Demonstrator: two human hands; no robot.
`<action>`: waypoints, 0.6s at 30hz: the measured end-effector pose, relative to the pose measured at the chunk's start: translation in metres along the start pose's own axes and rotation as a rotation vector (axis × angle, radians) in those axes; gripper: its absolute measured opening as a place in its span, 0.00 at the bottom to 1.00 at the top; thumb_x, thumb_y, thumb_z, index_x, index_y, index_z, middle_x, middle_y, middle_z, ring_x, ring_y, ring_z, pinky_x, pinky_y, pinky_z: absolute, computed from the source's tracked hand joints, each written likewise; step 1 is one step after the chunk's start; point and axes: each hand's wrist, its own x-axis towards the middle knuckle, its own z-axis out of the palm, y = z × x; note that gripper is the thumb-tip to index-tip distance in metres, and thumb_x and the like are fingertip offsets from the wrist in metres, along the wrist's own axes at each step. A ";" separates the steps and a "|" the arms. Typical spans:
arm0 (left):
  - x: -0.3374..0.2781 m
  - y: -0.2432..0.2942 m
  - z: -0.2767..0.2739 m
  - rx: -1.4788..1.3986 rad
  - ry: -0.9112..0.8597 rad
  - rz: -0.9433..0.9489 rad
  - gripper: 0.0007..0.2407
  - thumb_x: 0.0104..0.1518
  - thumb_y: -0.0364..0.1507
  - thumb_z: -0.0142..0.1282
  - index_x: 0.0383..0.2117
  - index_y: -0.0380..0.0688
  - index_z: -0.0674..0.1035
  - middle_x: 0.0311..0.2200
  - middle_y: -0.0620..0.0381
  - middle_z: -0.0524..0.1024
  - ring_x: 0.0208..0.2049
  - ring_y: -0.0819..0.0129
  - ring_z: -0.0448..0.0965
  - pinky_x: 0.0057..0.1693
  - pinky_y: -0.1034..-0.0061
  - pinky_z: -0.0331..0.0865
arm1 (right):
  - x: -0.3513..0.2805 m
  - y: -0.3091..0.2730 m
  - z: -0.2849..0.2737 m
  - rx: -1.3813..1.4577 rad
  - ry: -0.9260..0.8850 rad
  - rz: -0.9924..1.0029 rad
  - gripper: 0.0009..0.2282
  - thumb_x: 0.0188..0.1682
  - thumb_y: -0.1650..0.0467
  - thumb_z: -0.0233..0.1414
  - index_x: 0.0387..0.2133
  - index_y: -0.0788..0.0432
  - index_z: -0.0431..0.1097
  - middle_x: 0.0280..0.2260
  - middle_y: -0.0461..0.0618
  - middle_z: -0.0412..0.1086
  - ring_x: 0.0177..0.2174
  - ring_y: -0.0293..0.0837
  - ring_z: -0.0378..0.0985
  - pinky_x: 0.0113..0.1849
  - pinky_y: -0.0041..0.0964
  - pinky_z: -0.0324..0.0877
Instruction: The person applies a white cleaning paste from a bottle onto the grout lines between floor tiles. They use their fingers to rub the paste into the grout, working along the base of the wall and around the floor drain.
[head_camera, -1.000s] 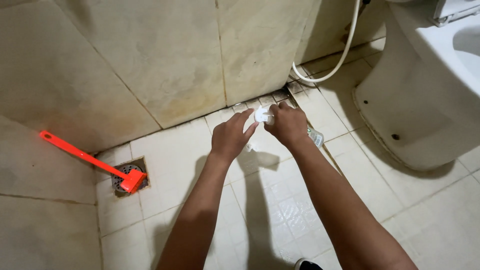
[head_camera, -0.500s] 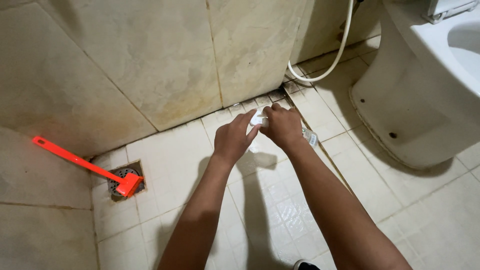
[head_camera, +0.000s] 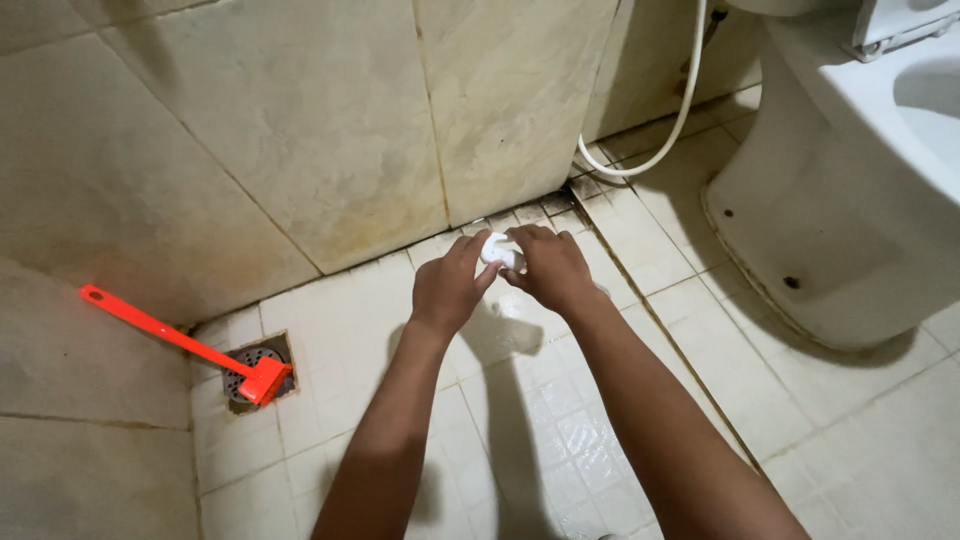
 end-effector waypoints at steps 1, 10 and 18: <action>-0.002 -0.002 0.000 0.002 0.000 -0.001 0.21 0.59 0.41 0.58 0.56 0.49 0.75 0.44 0.55 0.80 0.29 0.55 0.83 0.36 0.62 0.76 | 0.002 -0.008 -0.008 0.002 0.000 -0.002 0.26 0.35 0.62 0.66 0.48 0.56 0.72 0.47 0.52 0.74 0.46 0.53 0.76 0.44 0.49 0.67; -0.005 -0.009 -0.002 -0.028 -0.040 -0.069 0.19 0.59 0.41 0.58 0.55 0.50 0.77 0.40 0.54 0.81 0.33 0.53 0.83 0.40 0.61 0.76 | 0.005 -0.013 -0.003 0.039 -0.180 0.129 0.22 0.36 0.59 0.67 0.42 0.56 0.77 0.36 0.51 0.77 0.42 0.51 0.76 0.44 0.49 0.67; -0.004 -0.017 0.002 -0.012 -0.009 -0.080 0.19 0.59 0.42 0.58 0.54 0.50 0.78 0.41 0.55 0.81 0.33 0.52 0.83 0.39 0.60 0.76 | 0.010 -0.028 -0.009 -0.004 -0.302 0.179 0.19 0.47 0.57 0.62 0.48 0.52 0.76 0.38 0.50 0.78 0.46 0.51 0.75 0.49 0.50 0.67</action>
